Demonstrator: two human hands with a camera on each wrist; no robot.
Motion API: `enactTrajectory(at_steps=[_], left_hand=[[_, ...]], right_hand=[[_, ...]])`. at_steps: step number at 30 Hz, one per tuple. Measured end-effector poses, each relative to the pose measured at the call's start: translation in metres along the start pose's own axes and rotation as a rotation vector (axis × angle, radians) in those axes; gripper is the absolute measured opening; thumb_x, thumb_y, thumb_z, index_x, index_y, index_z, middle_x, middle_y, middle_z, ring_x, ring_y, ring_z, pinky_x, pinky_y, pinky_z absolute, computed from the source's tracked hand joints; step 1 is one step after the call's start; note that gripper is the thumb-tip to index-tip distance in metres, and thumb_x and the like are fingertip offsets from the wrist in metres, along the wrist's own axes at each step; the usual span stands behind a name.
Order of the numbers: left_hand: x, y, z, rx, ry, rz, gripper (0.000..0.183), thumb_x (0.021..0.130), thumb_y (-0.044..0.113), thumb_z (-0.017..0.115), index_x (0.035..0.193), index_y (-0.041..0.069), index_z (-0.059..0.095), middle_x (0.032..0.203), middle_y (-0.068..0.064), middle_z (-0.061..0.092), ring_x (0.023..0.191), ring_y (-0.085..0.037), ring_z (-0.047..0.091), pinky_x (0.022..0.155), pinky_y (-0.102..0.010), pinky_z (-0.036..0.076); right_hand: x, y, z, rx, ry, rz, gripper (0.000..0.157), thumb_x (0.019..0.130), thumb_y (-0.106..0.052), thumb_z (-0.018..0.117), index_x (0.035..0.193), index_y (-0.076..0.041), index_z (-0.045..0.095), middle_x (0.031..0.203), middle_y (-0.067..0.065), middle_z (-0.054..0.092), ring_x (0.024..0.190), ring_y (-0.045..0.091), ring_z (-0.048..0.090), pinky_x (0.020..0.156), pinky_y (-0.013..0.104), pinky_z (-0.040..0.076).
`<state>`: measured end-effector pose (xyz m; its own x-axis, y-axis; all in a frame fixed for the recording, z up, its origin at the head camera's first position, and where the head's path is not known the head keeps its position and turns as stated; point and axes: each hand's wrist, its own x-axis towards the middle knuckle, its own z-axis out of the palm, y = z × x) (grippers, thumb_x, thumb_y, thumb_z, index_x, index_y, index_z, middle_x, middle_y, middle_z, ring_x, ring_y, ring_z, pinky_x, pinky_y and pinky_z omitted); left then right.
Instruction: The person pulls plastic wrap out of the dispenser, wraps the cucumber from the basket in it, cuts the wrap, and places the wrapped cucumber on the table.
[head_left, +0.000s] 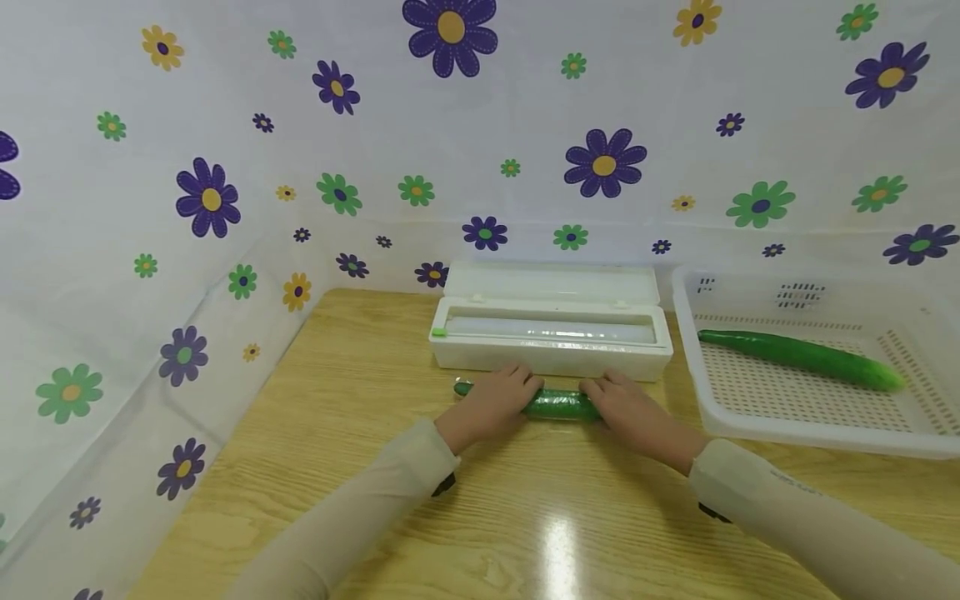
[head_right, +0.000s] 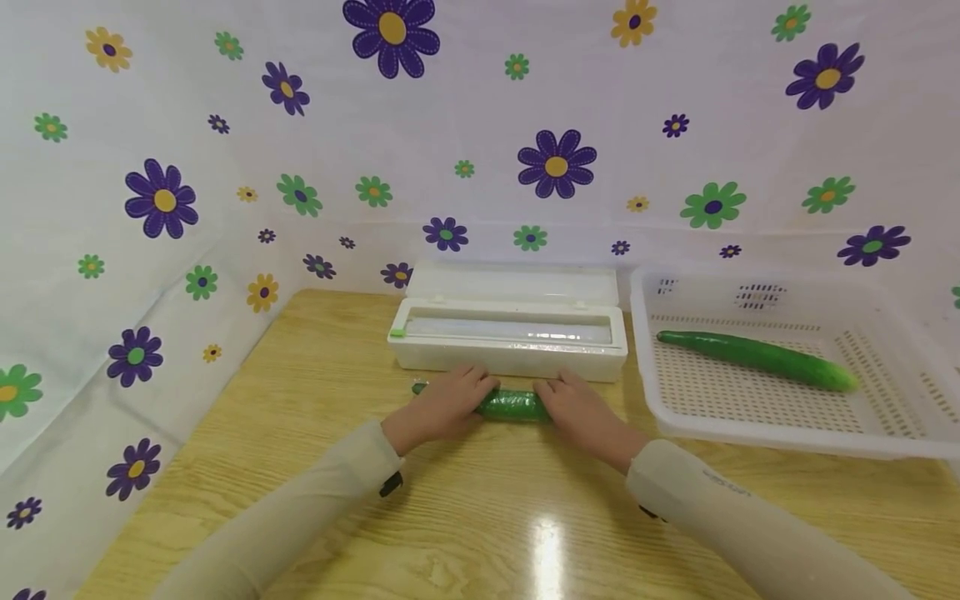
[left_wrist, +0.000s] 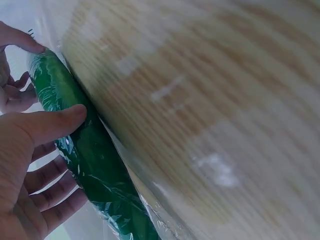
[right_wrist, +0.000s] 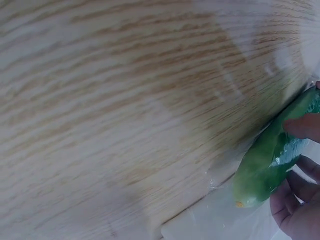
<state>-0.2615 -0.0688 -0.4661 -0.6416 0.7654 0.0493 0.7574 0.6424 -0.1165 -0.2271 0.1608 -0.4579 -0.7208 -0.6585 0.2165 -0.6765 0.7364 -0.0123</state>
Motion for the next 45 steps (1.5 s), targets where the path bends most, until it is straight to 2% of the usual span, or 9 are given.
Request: enactTrajectory(at_steps=[6,13,17,20,23,26,31,37,45], left_hand=[[0.002,-0.002,-0.003,-0.045,-0.057,-0.022,0.047,0.085,0.025,0.070,0.125,0.009,0.052,0.119,-0.005,0.056,0.110,-0.019,0.052,0.094,-0.030,0.048],[0.004,-0.003,-0.004,-0.082,-0.083,-0.042,0.050,0.087,0.028,0.067,0.130,0.010,0.049,0.123,-0.005,0.056,0.114,-0.019,0.052,0.098,-0.031,0.046],[0.004,-0.004,0.000,-0.086,-0.054,-0.036,0.053,0.085,0.030,0.069,0.130,0.011,0.049,0.121,-0.005,0.053,0.110,-0.018,0.051,0.094,-0.031,0.048],[0.003,-0.004,0.004,-0.049,0.009,-0.014,0.053,0.083,0.030,0.072,0.127,0.010,0.051,0.118,-0.005,0.051,0.105,-0.017,0.051,0.088,-0.029,0.050],[0.003,-0.003,0.007,0.006,0.081,0.001,0.047,0.082,0.025,0.072,0.122,0.009,0.054,0.113,-0.006,0.052,0.100,-0.017,0.052,0.083,-0.028,0.051],[0.004,-0.003,0.009,0.029,0.118,-0.004,0.038,0.084,0.018,0.070,0.118,0.008,0.055,0.108,-0.006,0.053,0.096,-0.017,0.053,0.080,-0.028,0.052],[0.007,-0.003,0.010,0.023,0.110,-0.039,0.028,0.087,0.010,0.063,0.115,0.007,0.057,0.106,-0.007,0.055,0.095,-0.018,0.054,0.078,-0.028,0.053],[0.010,-0.004,0.010,0.042,0.082,-0.054,0.026,0.091,0.006,0.057,0.116,0.007,0.057,0.108,-0.008,0.054,0.097,-0.019,0.053,0.080,-0.028,0.053],[0.012,-0.006,0.011,0.055,0.081,-0.042,0.027,0.093,0.006,0.053,0.120,0.008,0.056,0.113,-0.007,0.054,0.102,-0.018,0.054,0.083,-0.026,0.052]], right_hand=[[0.003,0.001,0.006,0.007,0.084,-0.017,0.050,0.065,-0.004,0.084,0.101,-0.001,0.049,0.092,0.011,0.049,0.083,0.023,0.050,0.071,0.036,0.047],[0.004,0.002,0.012,-0.066,0.076,0.000,0.040,0.073,0.000,0.077,0.101,-0.002,0.049,0.086,0.008,0.046,0.079,0.020,0.045,0.063,0.032,0.042],[0.005,0.003,0.012,-0.090,0.074,0.009,0.034,0.076,0.003,0.073,0.100,-0.003,0.049,0.085,0.008,0.046,0.078,0.020,0.045,0.062,0.031,0.042],[0.005,0.003,0.013,-0.111,0.075,0.010,0.033,0.077,0.003,0.072,0.100,-0.003,0.049,0.084,0.007,0.047,0.077,0.020,0.046,0.061,0.031,0.042],[0.006,0.002,0.012,-0.125,0.081,0.011,0.033,0.077,0.003,0.072,0.100,-0.002,0.050,0.084,0.008,0.048,0.077,0.021,0.048,0.060,0.032,0.043],[0.006,0.002,0.013,-0.132,0.089,0.010,0.033,0.077,0.002,0.073,0.101,-0.001,0.050,0.086,0.009,0.049,0.079,0.022,0.050,0.062,0.033,0.046],[0.007,0.003,0.013,-0.125,0.091,0.015,0.031,0.077,0.003,0.071,0.103,0.001,0.053,0.090,0.011,0.052,0.084,0.023,0.053,0.067,0.035,0.049],[0.007,0.005,0.015,-0.104,0.104,0.040,0.034,0.077,0.007,0.069,0.108,0.003,0.056,0.100,0.016,0.054,0.096,0.029,0.055,0.079,0.040,0.051],[0.006,0.010,0.020,-0.148,0.126,0.037,0.032,0.077,0.006,0.069,0.106,-0.001,0.057,0.099,0.014,0.052,0.093,0.028,0.052,0.074,0.039,0.047]])
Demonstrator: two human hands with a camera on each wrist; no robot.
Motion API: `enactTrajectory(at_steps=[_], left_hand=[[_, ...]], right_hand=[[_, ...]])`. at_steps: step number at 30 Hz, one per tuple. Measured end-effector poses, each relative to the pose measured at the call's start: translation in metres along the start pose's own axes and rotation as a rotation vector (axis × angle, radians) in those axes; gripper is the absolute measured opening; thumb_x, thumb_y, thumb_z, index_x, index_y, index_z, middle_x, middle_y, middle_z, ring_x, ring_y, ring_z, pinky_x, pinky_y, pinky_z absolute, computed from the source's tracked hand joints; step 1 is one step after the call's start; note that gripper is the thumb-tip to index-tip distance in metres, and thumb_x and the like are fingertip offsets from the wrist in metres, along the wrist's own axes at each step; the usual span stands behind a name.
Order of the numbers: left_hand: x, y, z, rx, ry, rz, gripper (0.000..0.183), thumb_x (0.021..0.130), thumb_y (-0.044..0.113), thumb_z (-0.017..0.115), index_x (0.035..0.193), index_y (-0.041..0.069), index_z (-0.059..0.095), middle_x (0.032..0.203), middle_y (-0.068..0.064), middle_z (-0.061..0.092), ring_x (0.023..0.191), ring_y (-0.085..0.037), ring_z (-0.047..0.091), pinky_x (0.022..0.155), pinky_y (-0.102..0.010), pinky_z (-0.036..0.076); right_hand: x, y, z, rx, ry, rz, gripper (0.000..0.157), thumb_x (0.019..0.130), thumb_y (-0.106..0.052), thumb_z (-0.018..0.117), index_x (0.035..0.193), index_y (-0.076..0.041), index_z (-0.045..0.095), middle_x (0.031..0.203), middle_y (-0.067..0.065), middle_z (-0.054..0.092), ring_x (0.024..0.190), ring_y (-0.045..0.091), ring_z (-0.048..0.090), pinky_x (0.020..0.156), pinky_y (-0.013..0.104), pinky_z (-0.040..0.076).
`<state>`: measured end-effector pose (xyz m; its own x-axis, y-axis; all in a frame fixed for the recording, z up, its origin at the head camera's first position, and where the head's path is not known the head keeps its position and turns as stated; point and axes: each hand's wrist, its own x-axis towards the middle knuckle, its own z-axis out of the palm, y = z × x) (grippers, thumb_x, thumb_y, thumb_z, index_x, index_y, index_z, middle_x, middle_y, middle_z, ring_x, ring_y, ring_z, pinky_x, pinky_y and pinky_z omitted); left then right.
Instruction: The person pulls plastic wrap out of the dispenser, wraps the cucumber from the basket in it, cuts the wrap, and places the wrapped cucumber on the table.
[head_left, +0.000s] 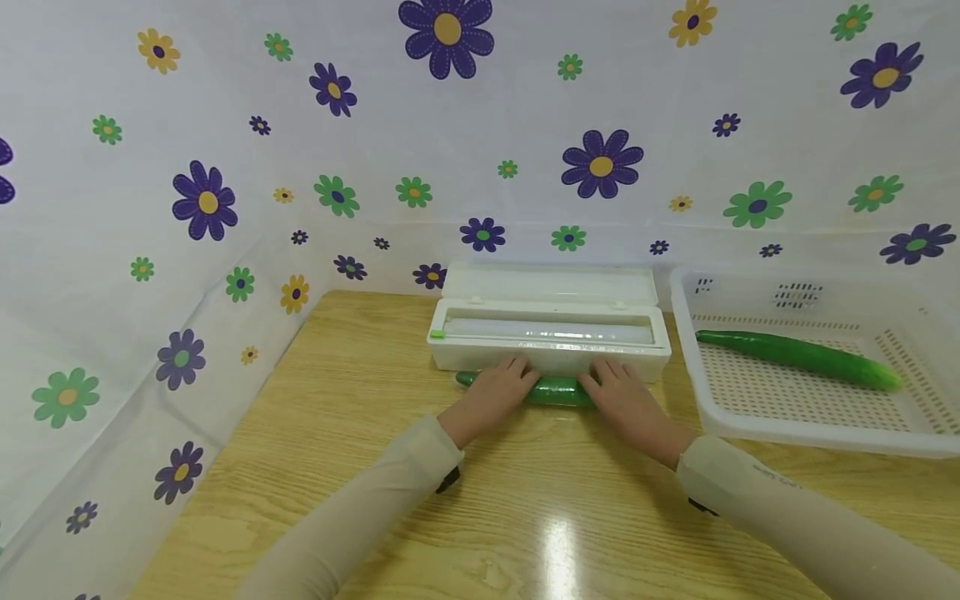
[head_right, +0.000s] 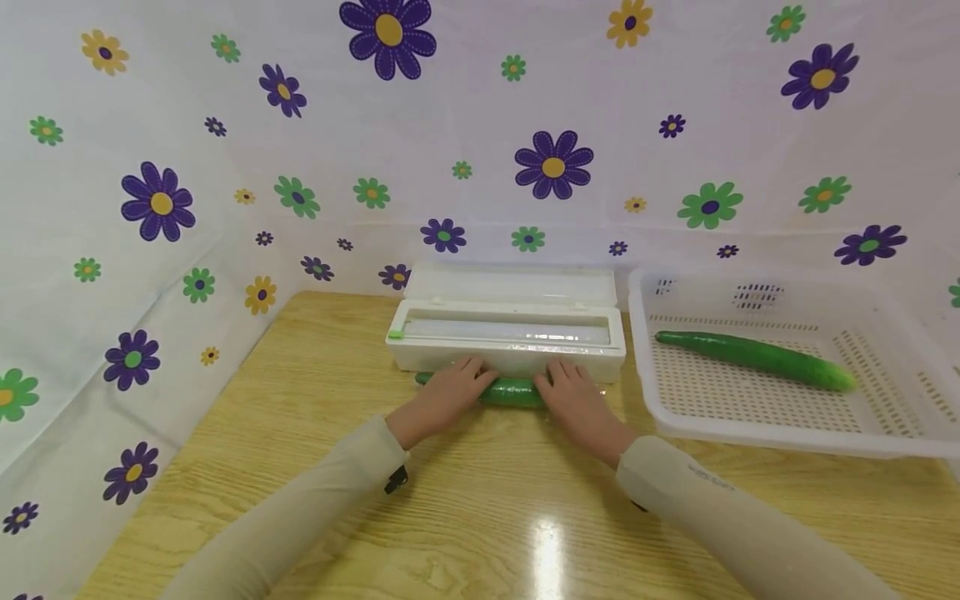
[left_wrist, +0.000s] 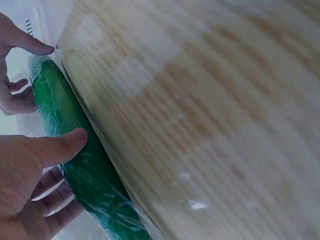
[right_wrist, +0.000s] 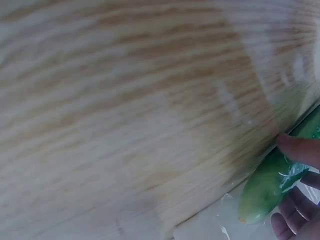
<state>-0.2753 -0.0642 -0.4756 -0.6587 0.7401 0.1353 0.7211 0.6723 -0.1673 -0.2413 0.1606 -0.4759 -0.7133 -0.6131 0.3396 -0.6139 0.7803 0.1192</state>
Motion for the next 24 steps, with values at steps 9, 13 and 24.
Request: enactTrajectory(at_steps=[9,13,24], left_hand=[[0.0028,-0.0043,-0.0008,-0.059,0.028,0.005,0.027,0.089,0.003,0.059,0.116,0.006,0.055,0.112,-0.006,0.059,0.103,-0.017,0.058,0.085,-0.026,0.053],[0.0022,-0.0058,-0.0003,-0.052,0.059,0.016,0.027,0.088,0.003,0.060,0.115,0.008,0.055,0.111,-0.006,0.059,0.103,-0.018,0.058,0.082,-0.026,0.053],[-0.0012,-0.0088,0.0055,-0.063,0.113,-0.009,0.032,0.084,0.006,0.067,0.114,0.011,0.056,0.106,-0.005,0.058,0.097,-0.017,0.058,0.076,-0.026,0.053]], right_hand=[[0.0021,0.0015,-0.0024,0.002,-0.027,-0.016,0.036,0.075,0.008,0.071,0.108,0.002,0.056,0.100,0.015,0.054,0.096,0.028,0.054,0.083,0.039,0.051],[0.0027,0.0021,-0.0022,-0.002,-0.040,-0.010,0.037,0.076,0.007,0.071,0.109,0.002,0.057,0.102,0.016,0.055,0.098,0.029,0.055,0.084,0.039,0.052],[0.0024,0.0024,-0.0033,0.022,0.003,-0.020,0.033,0.075,0.009,0.070,0.105,0.004,0.057,0.101,0.017,0.055,0.096,0.030,0.055,0.080,0.040,0.053]])
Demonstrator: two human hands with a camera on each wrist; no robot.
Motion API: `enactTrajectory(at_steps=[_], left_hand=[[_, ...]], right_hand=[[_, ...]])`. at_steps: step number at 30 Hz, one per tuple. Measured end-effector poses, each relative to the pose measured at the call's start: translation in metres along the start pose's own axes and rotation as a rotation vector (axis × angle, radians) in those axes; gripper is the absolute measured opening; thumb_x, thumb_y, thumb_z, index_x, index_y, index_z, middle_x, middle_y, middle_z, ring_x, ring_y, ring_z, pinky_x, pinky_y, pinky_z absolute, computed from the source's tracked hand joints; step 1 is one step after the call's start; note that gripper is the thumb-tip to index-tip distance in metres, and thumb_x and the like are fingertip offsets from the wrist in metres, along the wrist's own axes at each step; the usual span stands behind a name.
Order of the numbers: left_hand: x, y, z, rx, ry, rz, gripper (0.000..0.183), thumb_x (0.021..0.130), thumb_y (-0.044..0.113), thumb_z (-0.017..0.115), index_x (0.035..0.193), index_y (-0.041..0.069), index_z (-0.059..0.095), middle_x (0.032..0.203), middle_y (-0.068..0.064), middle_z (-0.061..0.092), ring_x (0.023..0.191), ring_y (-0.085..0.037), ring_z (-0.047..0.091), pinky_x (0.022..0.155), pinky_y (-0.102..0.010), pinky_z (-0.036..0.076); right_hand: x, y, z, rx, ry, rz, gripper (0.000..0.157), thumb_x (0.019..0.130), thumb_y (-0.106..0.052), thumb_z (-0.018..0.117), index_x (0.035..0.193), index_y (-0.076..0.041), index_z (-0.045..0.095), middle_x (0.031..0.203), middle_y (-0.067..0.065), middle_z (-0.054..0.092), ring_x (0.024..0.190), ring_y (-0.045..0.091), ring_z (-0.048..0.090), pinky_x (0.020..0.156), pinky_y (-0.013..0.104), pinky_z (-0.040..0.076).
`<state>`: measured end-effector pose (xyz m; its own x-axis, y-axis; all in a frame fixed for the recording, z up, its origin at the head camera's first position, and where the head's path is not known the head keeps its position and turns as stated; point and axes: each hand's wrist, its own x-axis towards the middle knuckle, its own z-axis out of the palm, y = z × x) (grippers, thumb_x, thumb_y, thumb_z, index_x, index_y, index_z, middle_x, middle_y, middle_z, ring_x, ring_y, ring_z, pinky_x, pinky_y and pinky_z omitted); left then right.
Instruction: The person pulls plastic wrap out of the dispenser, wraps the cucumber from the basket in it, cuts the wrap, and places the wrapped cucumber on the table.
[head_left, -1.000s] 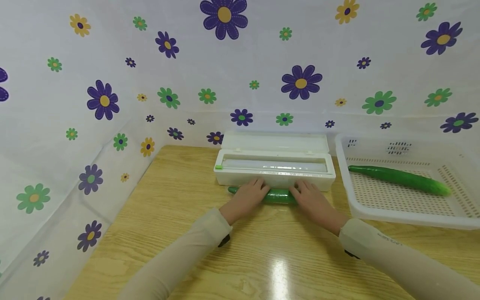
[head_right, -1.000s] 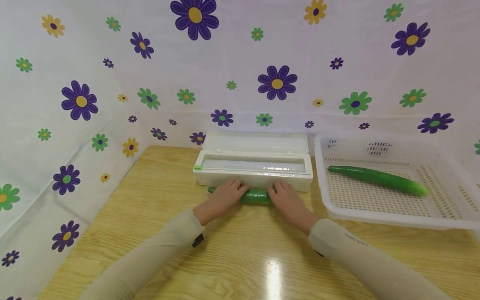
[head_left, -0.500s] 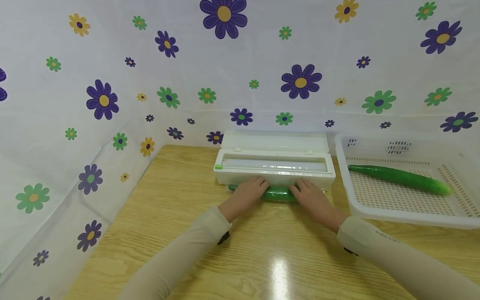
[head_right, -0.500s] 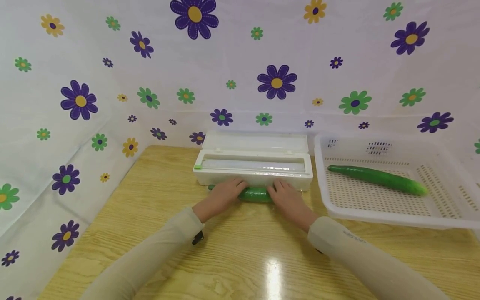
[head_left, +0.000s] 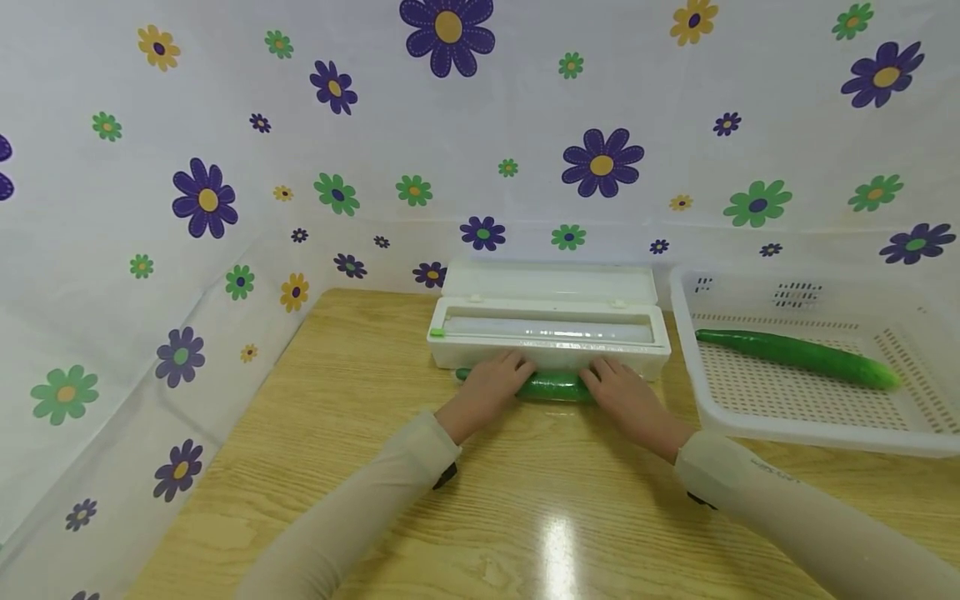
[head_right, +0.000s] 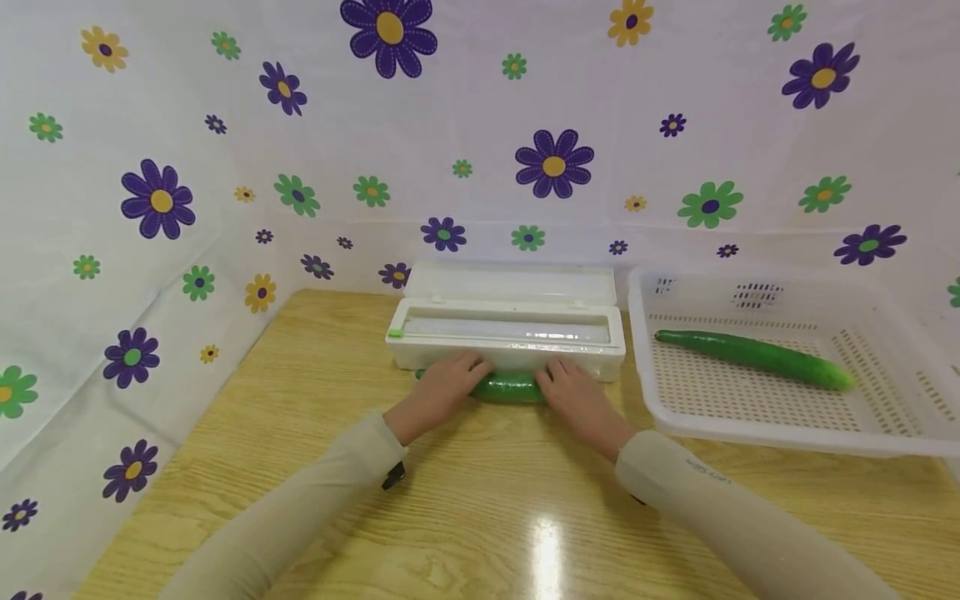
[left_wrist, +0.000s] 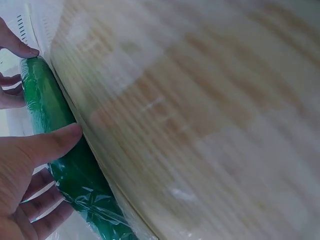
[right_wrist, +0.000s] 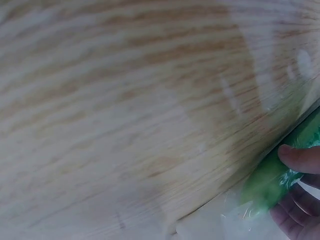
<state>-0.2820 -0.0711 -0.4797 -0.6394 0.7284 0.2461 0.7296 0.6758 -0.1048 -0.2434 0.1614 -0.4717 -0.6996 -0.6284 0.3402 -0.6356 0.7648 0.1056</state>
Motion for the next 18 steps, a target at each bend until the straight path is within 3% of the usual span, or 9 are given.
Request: enactTrajectory(at_steps=[4,10,18], left_hand=[[0.001,0.000,-0.003,-0.015,-0.025,-0.012,0.033,0.084,0.008,0.068,0.114,0.011,0.057,0.107,-0.005,0.060,0.097,-0.017,0.059,0.073,-0.026,0.054],[0.002,-0.001,-0.011,-0.073,-0.077,-0.012,0.039,0.080,0.014,0.072,0.117,0.010,0.059,0.112,-0.004,0.062,0.103,-0.018,0.060,0.081,-0.028,0.053],[-0.001,-0.010,-0.012,-0.075,-0.078,0.026,0.034,0.089,0.010,0.062,0.123,0.011,0.058,0.119,-0.003,0.061,0.106,-0.017,0.061,0.087,-0.026,0.052]], right_hand=[[0.000,0.000,-0.001,0.007,0.029,-0.015,0.035,0.071,0.012,0.071,0.102,0.006,0.056,0.099,0.018,0.055,0.094,0.031,0.055,0.079,0.040,0.053],[0.000,0.002,-0.001,-0.015,-0.051,0.037,0.034,0.073,0.012,0.070,0.105,0.006,0.059,0.104,0.018,0.059,0.099,0.029,0.058,0.082,0.037,0.054],[0.000,0.002,-0.005,0.005,-0.063,0.049,0.032,0.076,0.008,0.070,0.106,0.005,0.061,0.105,0.016,0.061,0.098,0.027,0.060,0.076,0.034,0.055]])
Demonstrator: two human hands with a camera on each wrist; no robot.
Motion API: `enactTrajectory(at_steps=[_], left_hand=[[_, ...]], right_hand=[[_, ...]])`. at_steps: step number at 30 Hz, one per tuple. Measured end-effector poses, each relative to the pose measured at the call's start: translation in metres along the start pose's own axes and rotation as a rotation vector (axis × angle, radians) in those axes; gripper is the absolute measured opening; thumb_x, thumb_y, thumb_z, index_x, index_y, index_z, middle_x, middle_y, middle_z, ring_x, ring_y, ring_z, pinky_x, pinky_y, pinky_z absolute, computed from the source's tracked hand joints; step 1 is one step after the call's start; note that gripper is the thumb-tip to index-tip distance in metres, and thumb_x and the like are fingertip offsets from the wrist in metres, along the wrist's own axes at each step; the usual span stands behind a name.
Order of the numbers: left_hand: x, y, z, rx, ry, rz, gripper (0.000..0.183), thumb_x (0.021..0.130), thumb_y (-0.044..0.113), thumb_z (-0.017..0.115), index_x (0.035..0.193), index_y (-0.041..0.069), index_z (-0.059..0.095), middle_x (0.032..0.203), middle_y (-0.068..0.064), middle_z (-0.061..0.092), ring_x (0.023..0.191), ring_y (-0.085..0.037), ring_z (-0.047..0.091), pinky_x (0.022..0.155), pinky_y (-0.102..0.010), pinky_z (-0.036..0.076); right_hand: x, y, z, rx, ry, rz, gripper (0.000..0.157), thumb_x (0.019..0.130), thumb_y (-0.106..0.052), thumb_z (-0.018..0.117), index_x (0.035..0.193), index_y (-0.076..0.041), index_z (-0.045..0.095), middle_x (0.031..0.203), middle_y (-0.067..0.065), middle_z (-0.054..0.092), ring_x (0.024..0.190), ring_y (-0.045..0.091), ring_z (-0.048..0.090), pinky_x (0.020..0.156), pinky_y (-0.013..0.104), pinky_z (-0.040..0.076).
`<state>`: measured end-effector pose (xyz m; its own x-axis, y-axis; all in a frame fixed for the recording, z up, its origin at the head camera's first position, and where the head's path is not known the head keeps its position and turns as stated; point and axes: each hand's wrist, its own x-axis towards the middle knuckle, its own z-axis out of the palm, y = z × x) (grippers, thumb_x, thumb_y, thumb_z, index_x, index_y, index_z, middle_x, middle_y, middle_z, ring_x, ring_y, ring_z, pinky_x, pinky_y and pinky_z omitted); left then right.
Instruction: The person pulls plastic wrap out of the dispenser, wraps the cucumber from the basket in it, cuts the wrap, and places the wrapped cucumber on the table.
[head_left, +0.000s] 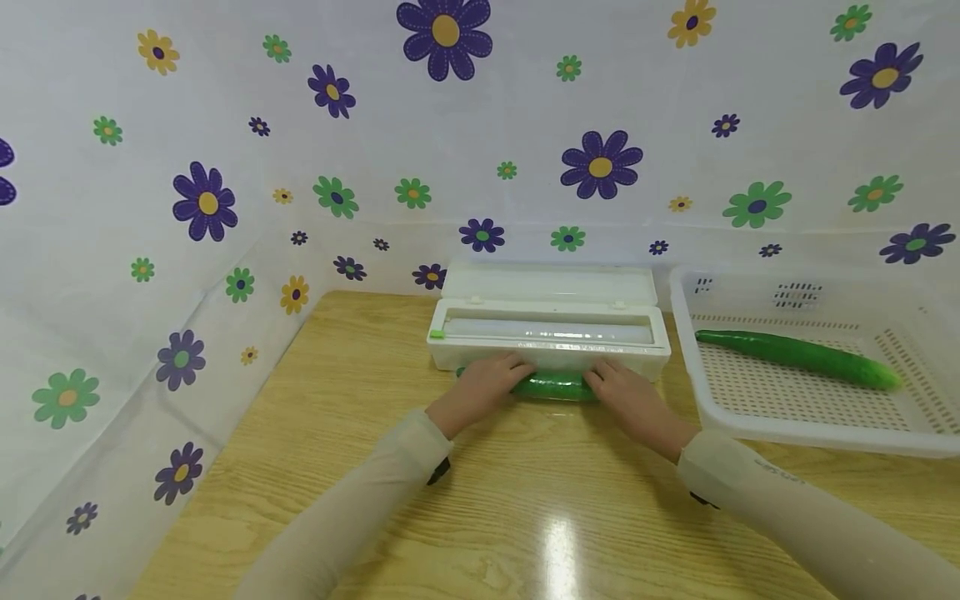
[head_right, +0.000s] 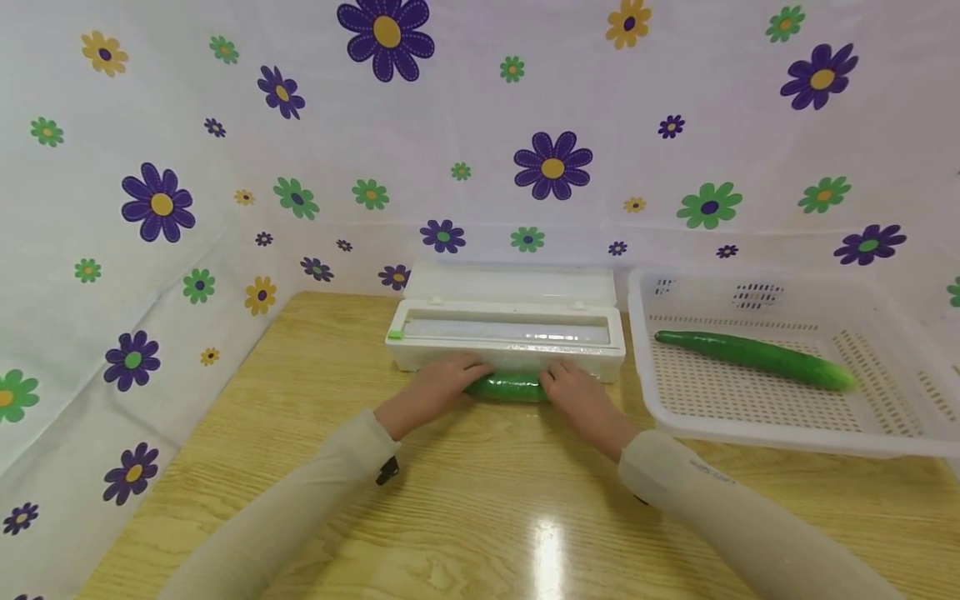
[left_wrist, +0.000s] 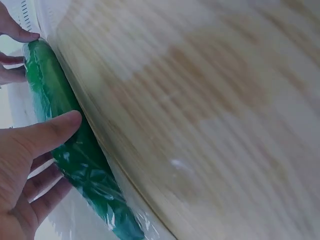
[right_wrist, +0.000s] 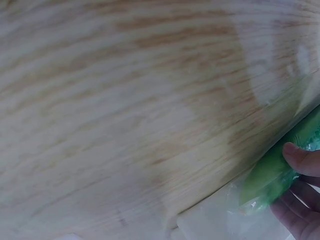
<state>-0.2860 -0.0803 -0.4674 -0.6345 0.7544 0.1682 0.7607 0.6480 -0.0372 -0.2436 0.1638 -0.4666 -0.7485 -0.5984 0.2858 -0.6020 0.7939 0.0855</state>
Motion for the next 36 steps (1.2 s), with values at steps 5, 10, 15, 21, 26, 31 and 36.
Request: enactTrajectory(at_steps=[5,10,15,21,26,31,36], left_hand=[[-0.010,-0.011,0.000,-0.058,0.008,-0.014,0.033,0.089,0.005,0.061,0.121,0.008,0.057,0.119,-0.007,0.059,0.103,-0.019,0.061,0.087,-0.028,0.052],[-0.022,-0.026,0.000,-0.066,0.049,0.003,0.027,0.089,0.002,0.059,0.116,0.007,0.058,0.116,-0.007,0.059,0.105,-0.019,0.060,0.091,-0.030,0.050],[-0.031,-0.036,0.002,0.020,0.107,0.017,0.022,0.089,0.005,0.060,0.111,0.010,0.061,0.109,-0.004,0.062,0.098,-0.016,0.062,0.084,-0.027,0.052],[-0.038,-0.041,0.006,0.022,0.148,0.025,0.021,0.087,0.006,0.064,0.107,0.009,0.062,0.104,-0.005,0.062,0.091,-0.016,0.062,0.080,-0.027,0.053],[-0.041,-0.042,0.005,0.016,0.139,0.005,0.029,0.078,0.009,0.074,0.105,0.009,0.063,0.100,-0.004,0.060,0.087,-0.015,0.060,0.079,-0.027,0.053],[-0.044,-0.041,0.002,0.005,0.116,-0.007,0.041,0.071,0.014,0.081,0.107,0.011,0.062,0.101,-0.003,0.059,0.086,-0.015,0.058,0.078,-0.028,0.052],[-0.047,-0.042,0.000,0.022,0.087,-0.023,0.051,0.069,0.022,0.083,0.114,0.013,0.061,0.105,-0.003,0.058,0.093,-0.015,0.058,0.081,-0.029,0.052]], right_hand=[[-0.001,0.001,0.002,0.000,0.010,-0.002,0.031,0.077,0.008,0.069,0.106,0.005,0.061,0.104,0.016,0.061,0.096,0.027,0.060,0.074,0.035,0.055],[-0.001,0.001,0.003,-0.011,0.001,0.005,0.029,0.078,0.006,0.069,0.106,0.004,0.061,0.102,0.015,0.061,0.094,0.026,0.061,0.071,0.034,0.055],[-0.001,0.000,0.002,-0.014,-0.010,0.010,0.028,0.078,0.005,0.069,0.105,0.003,0.062,0.100,0.014,0.061,0.092,0.025,0.061,0.068,0.033,0.055],[-0.001,0.001,0.003,-0.011,0.003,-0.008,0.028,0.077,0.006,0.070,0.104,0.002,0.061,0.100,0.014,0.061,0.092,0.025,0.060,0.067,0.032,0.056],[-0.001,0.000,0.002,-0.022,0.015,-0.039,0.028,0.076,0.007,0.070,0.101,0.002,0.058,0.099,0.015,0.059,0.091,0.026,0.059,0.066,0.032,0.055],[-0.003,-0.001,0.001,-0.005,0.014,-0.042,0.029,0.076,0.011,0.068,0.101,0.002,0.055,0.099,0.016,0.058,0.092,0.028,0.057,0.066,0.032,0.054],[-0.003,-0.001,-0.001,0.012,0.003,-0.029,0.030,0.077,0.012,0.066,0.102,0.002,0.055,0.101,0.016,0.057,0.095,0.028,0.056,0.069,0.032,0.054]])
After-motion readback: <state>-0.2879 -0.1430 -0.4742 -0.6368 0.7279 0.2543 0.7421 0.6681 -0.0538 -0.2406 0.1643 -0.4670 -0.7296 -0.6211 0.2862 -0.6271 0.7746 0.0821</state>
